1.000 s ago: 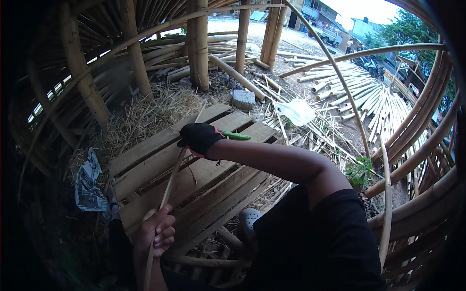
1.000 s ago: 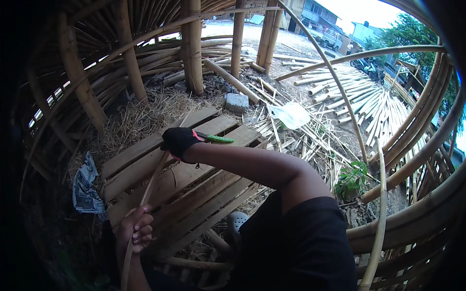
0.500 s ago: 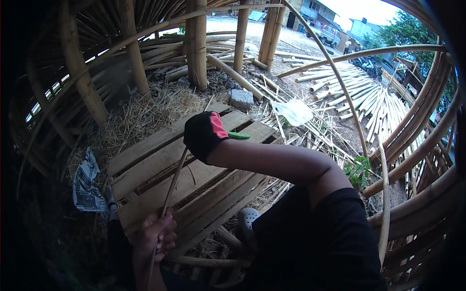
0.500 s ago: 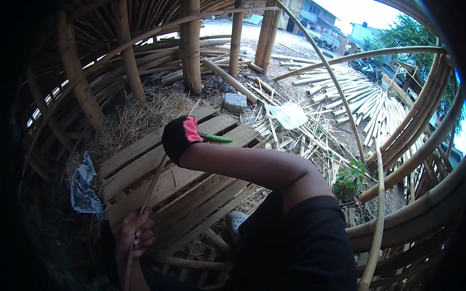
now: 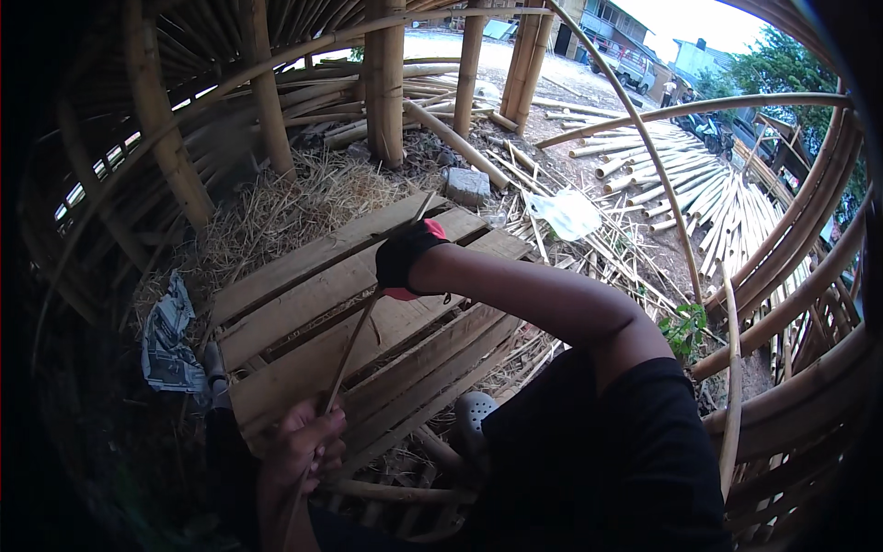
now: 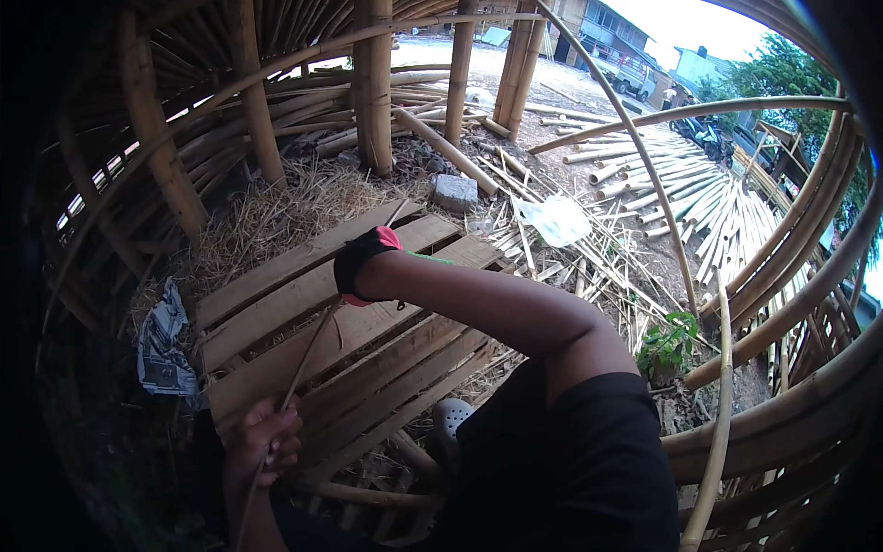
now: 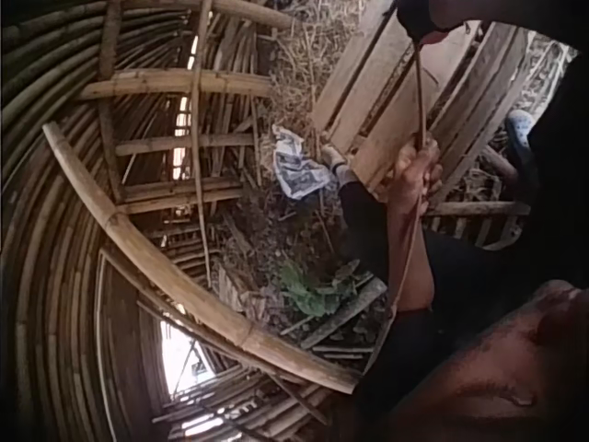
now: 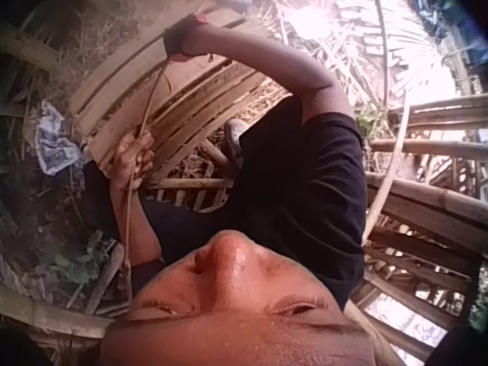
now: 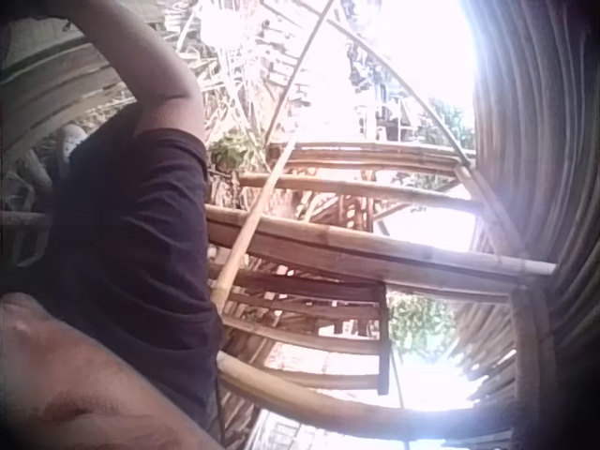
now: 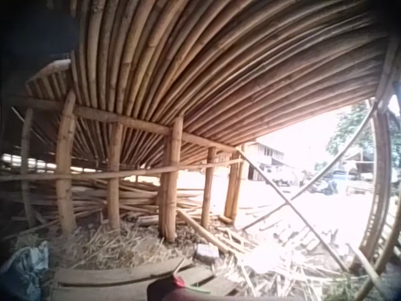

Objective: Using a small knife to strip or smooth a thin piece of bamboo.

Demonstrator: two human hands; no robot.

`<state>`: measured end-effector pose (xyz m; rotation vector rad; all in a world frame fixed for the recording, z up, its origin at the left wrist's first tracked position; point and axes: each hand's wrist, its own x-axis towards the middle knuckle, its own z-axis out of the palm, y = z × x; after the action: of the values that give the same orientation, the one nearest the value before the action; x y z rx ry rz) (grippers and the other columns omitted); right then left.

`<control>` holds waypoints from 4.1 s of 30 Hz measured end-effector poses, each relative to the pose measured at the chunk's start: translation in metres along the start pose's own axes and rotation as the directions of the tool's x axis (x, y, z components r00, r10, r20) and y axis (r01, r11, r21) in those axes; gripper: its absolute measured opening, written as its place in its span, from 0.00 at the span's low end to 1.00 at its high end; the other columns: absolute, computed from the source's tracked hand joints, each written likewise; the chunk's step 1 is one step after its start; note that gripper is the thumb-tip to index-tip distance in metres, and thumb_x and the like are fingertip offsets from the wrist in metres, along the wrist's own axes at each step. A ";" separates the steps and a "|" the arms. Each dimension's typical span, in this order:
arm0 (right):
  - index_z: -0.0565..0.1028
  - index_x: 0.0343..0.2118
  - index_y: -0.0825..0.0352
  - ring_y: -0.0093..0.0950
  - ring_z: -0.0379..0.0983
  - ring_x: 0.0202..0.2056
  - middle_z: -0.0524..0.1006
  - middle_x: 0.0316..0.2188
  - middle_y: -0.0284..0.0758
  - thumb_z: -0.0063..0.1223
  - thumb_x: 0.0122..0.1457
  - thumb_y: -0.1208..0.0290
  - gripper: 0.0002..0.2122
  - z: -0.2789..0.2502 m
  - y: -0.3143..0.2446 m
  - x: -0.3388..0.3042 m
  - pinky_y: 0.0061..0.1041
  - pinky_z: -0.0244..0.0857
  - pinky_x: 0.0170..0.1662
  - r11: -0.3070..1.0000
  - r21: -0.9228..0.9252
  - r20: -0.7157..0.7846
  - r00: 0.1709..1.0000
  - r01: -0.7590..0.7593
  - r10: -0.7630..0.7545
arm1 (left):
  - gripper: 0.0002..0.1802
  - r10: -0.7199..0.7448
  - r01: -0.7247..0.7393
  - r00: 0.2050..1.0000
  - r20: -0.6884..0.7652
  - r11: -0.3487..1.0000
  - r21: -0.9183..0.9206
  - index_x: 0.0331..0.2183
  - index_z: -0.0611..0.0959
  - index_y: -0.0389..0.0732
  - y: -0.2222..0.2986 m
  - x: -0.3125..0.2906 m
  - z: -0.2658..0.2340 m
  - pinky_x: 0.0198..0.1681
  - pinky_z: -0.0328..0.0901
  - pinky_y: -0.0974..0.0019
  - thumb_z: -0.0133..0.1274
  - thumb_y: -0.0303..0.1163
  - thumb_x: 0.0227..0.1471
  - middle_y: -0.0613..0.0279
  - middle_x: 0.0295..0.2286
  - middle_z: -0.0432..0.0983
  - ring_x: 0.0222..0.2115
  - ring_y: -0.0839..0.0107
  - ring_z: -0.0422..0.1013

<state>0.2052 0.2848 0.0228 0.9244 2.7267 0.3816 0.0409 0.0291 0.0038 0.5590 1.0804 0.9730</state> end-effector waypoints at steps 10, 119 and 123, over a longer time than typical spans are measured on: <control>0.82 0.36 0.62 0.39 0.79 0.38 0.82 0.36 0.39 0.47 0.57 0.55 0.17 -0.039 0.018 -0.034 0.39 0.73 0.41 0.947 0.287 0.149 0.983 -0.147 0.108 | 0.06 0.061 -0.064 0.995 0.078 0.998 0.027 0.36 0.71 0.47 -0.002 -0.004 -0.002 0.12 0.46 0.80 0.52 0.33 0.58 0.77 0.15 0.57 0.09 0.89 0.51; 0.75 0.45 0.59 0.15 0.70 0.35 0.77 0.37 0.26 0.43 0.64 0.41 0.24 0.012 0.074 -0.017 0.18 0.64 0.33 0.284 0.892 0.244 0.903 -0.352 0.353 | 0.10 0.229 -0.223 0.973 -0.016 0.928 -0.300 0.42 0.69 0.41 -0.001 -0.031 -0.062 0.07 0.47 0.81 0.47 0.25 0.57 0.76 0.12 0.54 0.06 0.87 0.48; 0.83 0.31 0.63 0.41 0.79 0.37 0.81 0.32 0.45 0.45 0.53 0.30 0.34 0.058 0.082 -0.005 0.37 0.70 0.42 0.896 0.388 0.033 0.974 -0.218 0.222 | 0.12 0.219 -0.190 0.975 0.041 0.915 -0.355 0.44 0.70 0.40 -0.002 -0.026 -0.057 0.08 0.47 0.81 0.42 0.37 0.64 0.76 0.12 0.53 0.06 0.87 0.47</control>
<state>0.2726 0.3544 -0.0049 1.3412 2.7662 -0.1314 -0.0146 0.0012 -0.0083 0.4177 0.7617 1.2846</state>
